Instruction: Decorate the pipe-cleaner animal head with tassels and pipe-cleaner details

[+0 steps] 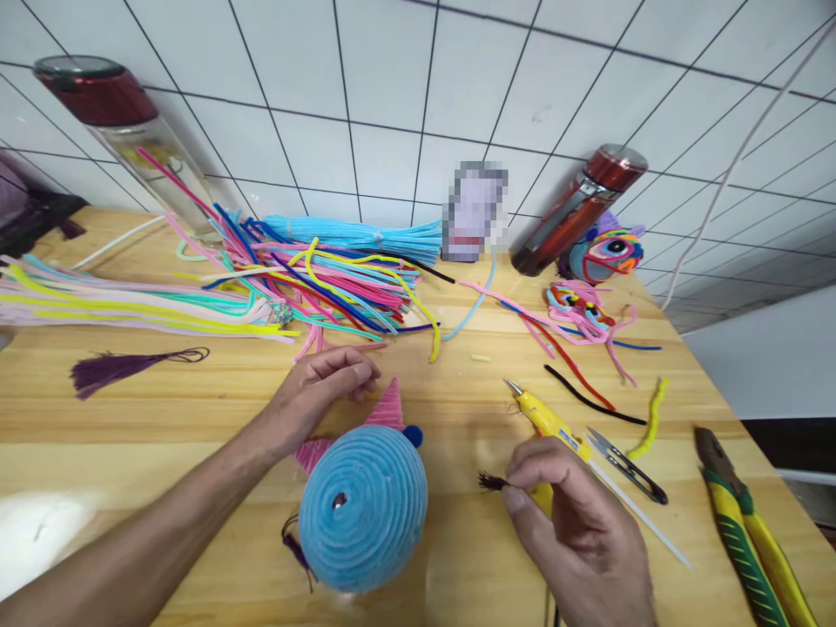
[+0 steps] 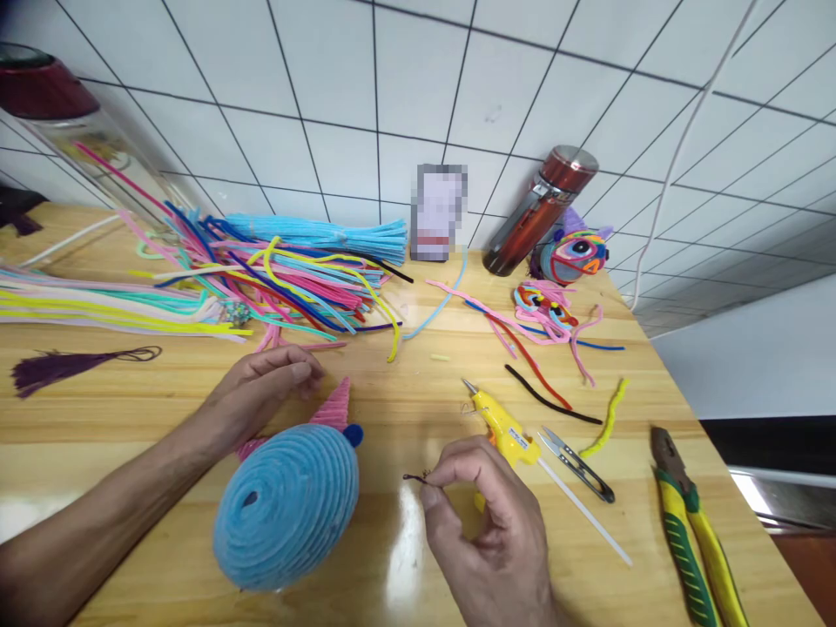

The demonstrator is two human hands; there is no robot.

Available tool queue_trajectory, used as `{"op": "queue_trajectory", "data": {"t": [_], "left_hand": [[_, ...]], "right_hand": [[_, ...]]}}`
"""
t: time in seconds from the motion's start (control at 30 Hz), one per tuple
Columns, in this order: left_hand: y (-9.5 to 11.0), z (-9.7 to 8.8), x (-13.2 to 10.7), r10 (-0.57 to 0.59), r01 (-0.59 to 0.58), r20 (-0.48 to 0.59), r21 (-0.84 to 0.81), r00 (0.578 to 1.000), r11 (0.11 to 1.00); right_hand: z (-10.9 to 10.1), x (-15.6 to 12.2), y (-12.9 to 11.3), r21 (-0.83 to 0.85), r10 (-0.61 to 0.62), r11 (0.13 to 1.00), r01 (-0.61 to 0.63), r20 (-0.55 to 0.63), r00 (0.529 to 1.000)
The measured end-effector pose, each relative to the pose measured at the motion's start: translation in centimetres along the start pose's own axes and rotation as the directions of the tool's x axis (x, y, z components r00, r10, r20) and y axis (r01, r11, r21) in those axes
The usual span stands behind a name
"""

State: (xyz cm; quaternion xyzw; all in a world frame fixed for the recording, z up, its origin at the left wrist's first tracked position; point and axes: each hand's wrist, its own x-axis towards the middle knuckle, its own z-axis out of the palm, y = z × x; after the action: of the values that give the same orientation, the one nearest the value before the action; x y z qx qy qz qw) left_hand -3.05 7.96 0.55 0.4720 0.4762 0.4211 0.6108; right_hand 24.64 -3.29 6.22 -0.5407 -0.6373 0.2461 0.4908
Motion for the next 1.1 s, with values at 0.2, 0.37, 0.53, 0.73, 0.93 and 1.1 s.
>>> {"op": "queue_trajectory", "data": {"t": [0.2,0.37,0.53,0.73,0.93,1.1], "left_hand": [[0.8,-0.3,-0.1,0.037,-0.04,0.068,0.03,0.997,0.999],[4.0,-0.2,-1.2,0.148,-0.208,0.245,0.239,0.958,0.948],[5.9,0.8,-2.6,0.159,-0.309,0.413,0.326,0.896,0.893],[5.6,1.0,-2.9,0.103,-0.29,0.463,0.354,0.88,0.889],[5.5,1.1,-2.6,0.086,-0.285,0.474,0.369,0.877,0.885],[6.1,1.2,-2.5,0.068,-0.283,0.482,0.389,0.873,0.877]], "right_hand": [[0.1,-0.5,0.4,-0.031,-0.008,0.999,0.008,0.008,1.0],[0.3,-0.7,1.0,-0.058,-0.015,0.998,0.016,0.007,1.0],[0.7,-0.4,1.0,-0.072,-0.031,0.997,0.03,-0.009,0.999],[0.9,-0.4,0.7,-0.073,-0.046,0.996,0.045,-0.016,0.999],[0.7,-0.7,0.4,-0.094,-0.068,0.993,0.069,0.01,0.998],[0.6,-0.8,0.1,-0.112,-0.069,0.991,0.072,0.026,0.997]]}}
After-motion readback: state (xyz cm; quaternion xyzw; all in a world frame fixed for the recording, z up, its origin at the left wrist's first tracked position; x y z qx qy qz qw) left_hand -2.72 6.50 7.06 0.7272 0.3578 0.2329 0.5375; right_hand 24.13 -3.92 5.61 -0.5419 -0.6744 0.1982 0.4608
